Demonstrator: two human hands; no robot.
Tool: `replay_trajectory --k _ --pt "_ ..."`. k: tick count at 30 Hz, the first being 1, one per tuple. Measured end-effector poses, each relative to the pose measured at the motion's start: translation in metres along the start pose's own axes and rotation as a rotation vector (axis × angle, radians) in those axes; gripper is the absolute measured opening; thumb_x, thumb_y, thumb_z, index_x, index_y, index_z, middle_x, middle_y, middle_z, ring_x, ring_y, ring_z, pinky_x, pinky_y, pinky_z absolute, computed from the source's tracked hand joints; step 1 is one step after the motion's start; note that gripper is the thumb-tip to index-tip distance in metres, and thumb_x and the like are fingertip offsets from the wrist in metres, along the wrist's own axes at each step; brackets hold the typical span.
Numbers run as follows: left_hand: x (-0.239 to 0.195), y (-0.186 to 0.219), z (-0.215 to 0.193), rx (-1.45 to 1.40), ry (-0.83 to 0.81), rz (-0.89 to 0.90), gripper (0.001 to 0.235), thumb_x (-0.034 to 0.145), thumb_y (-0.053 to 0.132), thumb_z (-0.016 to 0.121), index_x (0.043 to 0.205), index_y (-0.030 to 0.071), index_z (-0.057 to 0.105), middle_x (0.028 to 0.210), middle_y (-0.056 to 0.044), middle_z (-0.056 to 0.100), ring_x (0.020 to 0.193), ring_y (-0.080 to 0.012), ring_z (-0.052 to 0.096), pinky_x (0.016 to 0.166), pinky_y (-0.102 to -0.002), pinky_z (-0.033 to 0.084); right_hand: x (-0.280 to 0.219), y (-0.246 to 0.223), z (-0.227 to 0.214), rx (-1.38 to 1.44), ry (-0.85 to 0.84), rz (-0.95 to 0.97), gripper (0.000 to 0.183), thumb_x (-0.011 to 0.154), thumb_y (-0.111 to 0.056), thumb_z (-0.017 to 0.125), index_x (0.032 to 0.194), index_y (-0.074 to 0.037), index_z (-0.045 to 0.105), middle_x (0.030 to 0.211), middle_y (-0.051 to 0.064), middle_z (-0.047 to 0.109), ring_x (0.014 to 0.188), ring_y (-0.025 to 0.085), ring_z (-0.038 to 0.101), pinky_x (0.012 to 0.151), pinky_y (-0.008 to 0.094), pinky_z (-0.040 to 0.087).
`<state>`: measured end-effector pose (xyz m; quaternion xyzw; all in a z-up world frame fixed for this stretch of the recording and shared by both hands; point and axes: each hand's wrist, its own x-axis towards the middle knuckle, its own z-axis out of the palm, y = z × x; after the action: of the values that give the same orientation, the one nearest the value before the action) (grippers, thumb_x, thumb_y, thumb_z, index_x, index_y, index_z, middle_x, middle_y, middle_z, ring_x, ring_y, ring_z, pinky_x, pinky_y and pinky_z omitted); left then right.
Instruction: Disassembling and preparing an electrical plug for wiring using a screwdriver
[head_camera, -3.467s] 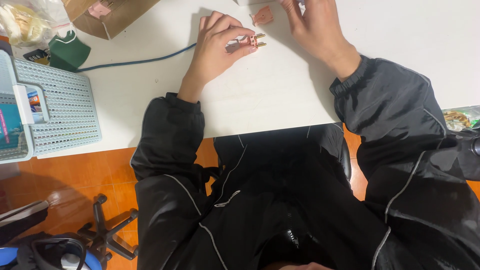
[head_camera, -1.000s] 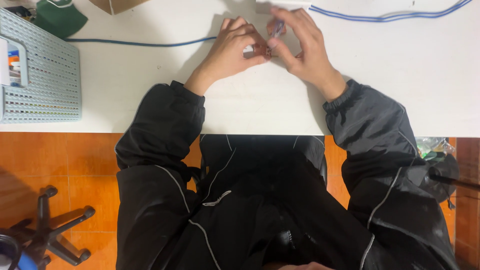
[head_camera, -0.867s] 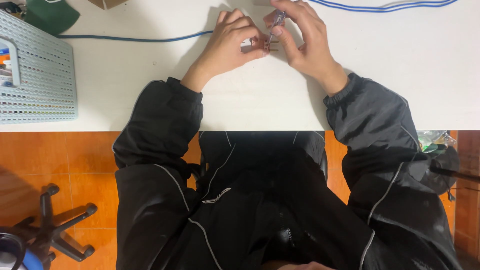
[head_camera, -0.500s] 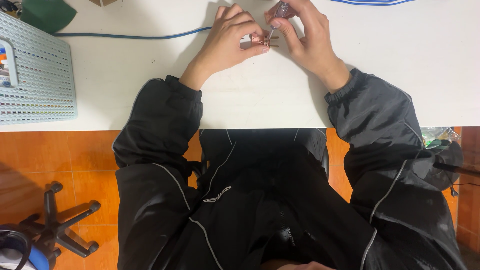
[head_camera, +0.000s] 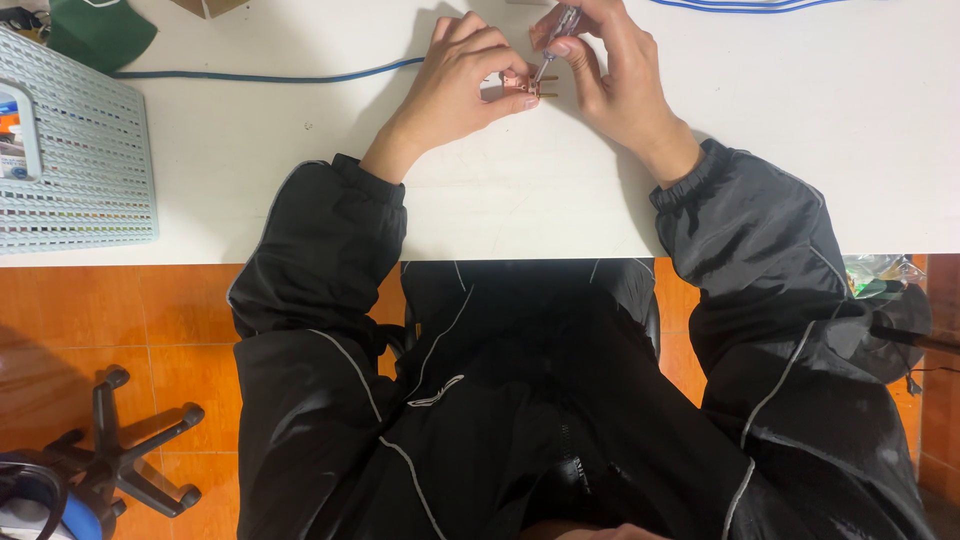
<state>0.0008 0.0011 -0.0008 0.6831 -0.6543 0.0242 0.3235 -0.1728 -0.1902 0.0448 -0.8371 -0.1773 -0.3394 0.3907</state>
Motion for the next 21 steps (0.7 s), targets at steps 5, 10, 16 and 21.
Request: replay_trajectory --k 5,10,16,21 --pt "0.000 -0.001 0.001 0.003 -0.007 -0.008 0.026 0.109 0.041 0.098 0.106 0.021 0.081 0.103 0.009 0.066 0.107 -0.0211 0.053 0.097 -0.041 0.033 -0.004 0.007 0.001 -0.071 0.004 0.057 0.019 0.134 -0.003 0.060 0.149 0.004 0.050 0.124 0.025 0.078 0.106 0.039 0.078 0.098 0.047 0.062" --pt "0.001 0.000 0.000 -0.002 -0.041 -0.048 0.031 0.106 0.045 0.096 0.096 0.020 0.079 0.106 0.008 0.075 0.108 -0.0218 0.054 0.097 -0.042 0.034 -0.001 0.008 0.001 -0.098 -0.017 -0.033 0.030 0.127 -0.010 0.076 0.150 0.004 0.062 0.128 0.022 0.072 0.104 0.033 0.070 0.098 0.045 0.058" --pt "0.001 0.004 -0.002 -0.008 -0.054 -0.062 0.020 0.106 0.042 0.091 0.103 0.023 0.083 0.103 0.009 0.072 0.107 -0.0210 0.054 0.097 -0.041 0.034 0.000 -0.008 0.002 -0.078 -0.035 -0.004 0.033 0.131 -0.012 0.060 0.159 0.005 0.055 0.130 0.024 0.072 0.115 0.037 0.072 0.107 0.048 0.060" --pt "0.002 0.005 -0.002 -0.025 -0.059 -0.093 0.028 0.106 0.045 0.090 0.096 0.021 0.079 0.104 0.010 0.073 0.108 -0.0189 0.054 0.099 -0.040 0.033 -0.003 0.006 0.007 -0.102 0.046 -0.020 0.024 0.125 -0.007 0.074 0.144 0.001 0.061 0.121 0.019 0.077 0.101 0.031 0.064 0.092 0.042 0.053"
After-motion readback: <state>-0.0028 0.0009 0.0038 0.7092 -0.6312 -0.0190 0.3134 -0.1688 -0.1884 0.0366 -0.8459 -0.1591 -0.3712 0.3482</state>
